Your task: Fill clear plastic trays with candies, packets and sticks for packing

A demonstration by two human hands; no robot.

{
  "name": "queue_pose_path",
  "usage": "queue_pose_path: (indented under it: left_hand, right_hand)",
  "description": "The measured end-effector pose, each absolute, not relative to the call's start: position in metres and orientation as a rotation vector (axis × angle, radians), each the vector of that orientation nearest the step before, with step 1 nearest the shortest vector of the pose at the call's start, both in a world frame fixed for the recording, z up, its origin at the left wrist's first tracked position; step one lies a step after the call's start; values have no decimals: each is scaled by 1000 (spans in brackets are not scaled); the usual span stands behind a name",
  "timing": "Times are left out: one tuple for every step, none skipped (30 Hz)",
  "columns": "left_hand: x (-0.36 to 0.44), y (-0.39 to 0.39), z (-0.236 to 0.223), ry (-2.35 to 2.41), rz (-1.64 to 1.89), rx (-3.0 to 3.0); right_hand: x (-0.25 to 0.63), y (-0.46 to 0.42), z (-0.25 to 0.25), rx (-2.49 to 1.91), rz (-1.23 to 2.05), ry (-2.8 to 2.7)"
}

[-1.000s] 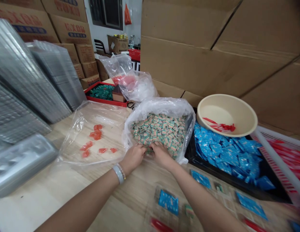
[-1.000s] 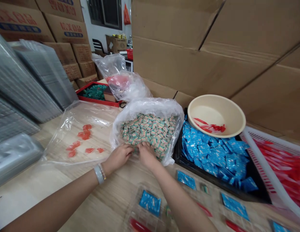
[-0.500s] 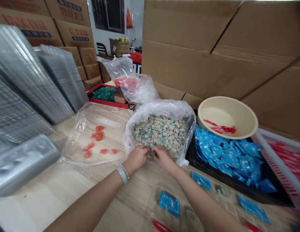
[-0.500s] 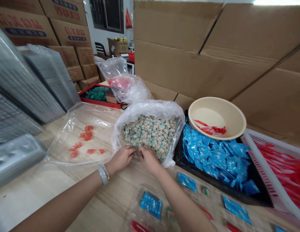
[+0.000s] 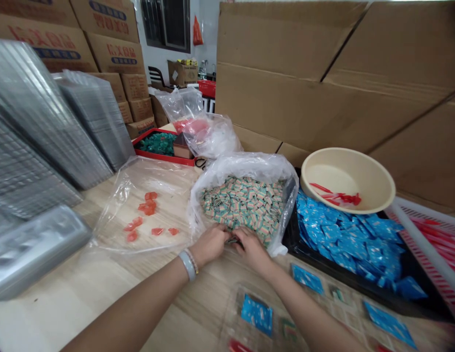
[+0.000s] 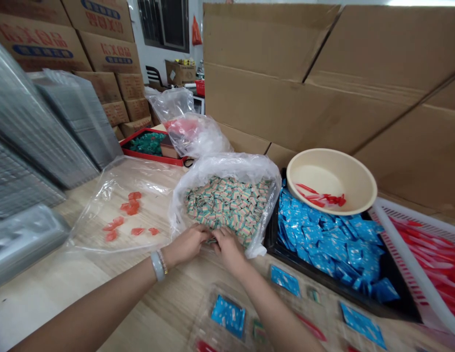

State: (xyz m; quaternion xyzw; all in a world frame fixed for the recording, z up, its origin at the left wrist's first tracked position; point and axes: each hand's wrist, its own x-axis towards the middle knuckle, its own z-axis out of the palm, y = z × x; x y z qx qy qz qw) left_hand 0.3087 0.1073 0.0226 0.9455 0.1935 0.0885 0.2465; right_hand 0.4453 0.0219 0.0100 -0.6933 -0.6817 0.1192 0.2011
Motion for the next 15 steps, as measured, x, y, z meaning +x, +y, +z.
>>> queue_pose_path:
  left_hand:
    - [308, 108, 23, 540, 265, 2547]
    - [306, 108, 23, 559, 284, 2514]
    - [305, 108, 23, 582, 299, 2485]
    - [304, 108, 23, 601, 310, 2464]
    - [303, 108, 23, 609, 313, 2453]
    - [302, 107, 23, 609, 307, 2449]
    - [301, 106, 23, 604, 299, 2449]
    - [300, 106, 23, 603, 293, 2448]
    - [299, 105, 24, 616, 297, 2444]
    - [297, 106, 25, 652, 319, 2435]
    - [295, 107, 26, 708, 354, 2417]
    - [292, 110, 28, 781, 405, 2390]
    - [290, 113, 29, 858, 459, 2351]
    - [288, 117, 31, 925, 502, 2301]
    - [287, 121, 34, 964, 518, 2249]
  right_hand:
    - [445, 21, 10, -1939, 314, -1920]
    - [445, 21, 10, -1947, 296, -1930]
    - [444, 21, 11, -1959, 283, -1937]
    - [444, 22, 11, -1970, 277, -1944]
    - [443, 23, 12, -1978, 276, -1953]
    - [442, 24, 12, -1981, 279, -1965]
    - [442, 25, 13, -1981, 286, -1978]
    - [442, 26, 14, -1976, 293, -1989]
    - [442, 27, 15, -1967, 304, -1999]
    - [443, 26, 15, -1957, 313, -1997]
    - [443, 25, 16, -1943, 325, -1983]
    - [444, 24, 16, -1927, 338, -1954]
    - [445, 22, 16, -1912, 354, -1915]
    - [446, 20, 16, -1896, 376, -1875]
    - [447, 18, 16, -1883, 401, -1840]
